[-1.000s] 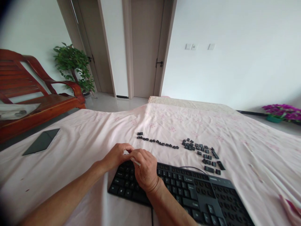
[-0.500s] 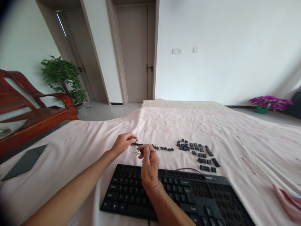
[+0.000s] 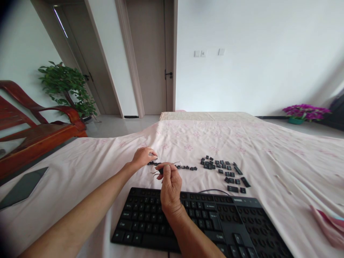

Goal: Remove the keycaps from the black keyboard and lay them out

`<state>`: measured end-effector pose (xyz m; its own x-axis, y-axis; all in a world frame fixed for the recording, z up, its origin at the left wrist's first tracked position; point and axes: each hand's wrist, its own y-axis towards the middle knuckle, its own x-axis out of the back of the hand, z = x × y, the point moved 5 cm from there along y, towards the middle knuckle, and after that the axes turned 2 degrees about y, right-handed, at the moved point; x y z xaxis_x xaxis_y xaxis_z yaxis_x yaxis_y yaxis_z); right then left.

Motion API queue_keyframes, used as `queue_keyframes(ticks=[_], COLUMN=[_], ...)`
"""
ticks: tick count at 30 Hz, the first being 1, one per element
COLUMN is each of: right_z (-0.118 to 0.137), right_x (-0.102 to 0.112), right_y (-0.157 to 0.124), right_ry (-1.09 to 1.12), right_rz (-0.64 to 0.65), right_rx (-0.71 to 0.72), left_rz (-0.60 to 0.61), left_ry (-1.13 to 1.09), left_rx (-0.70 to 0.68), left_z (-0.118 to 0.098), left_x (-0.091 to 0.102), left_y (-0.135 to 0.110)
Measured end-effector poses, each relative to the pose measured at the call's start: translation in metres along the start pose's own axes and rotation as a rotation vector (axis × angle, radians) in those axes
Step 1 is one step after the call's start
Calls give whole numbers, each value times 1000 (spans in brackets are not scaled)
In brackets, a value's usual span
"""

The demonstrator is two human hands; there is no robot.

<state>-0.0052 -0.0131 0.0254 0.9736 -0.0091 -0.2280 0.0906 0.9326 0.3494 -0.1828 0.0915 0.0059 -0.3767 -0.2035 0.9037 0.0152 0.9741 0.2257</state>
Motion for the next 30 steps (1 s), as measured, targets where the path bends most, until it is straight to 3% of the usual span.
queue_keyframes(ticks=[11,23,26,30], right_z=[1,0,1,7], right_x=[-4,-6,-8,-16], right_y=[-3,-3,-5,-13], right_ry=[-2,-60,-50,-105], right_rz=[52,98,178,395], right_rx=[23,24,28,78], left_rz=[55,55,33,-9], left_ry=[-42,-85,-116,-179], left_rx=[97,62,63,43], left_z=[10,5,5,1], left_x=[-7,-4,1,15], left_y=[-6,-7,-8,-21])
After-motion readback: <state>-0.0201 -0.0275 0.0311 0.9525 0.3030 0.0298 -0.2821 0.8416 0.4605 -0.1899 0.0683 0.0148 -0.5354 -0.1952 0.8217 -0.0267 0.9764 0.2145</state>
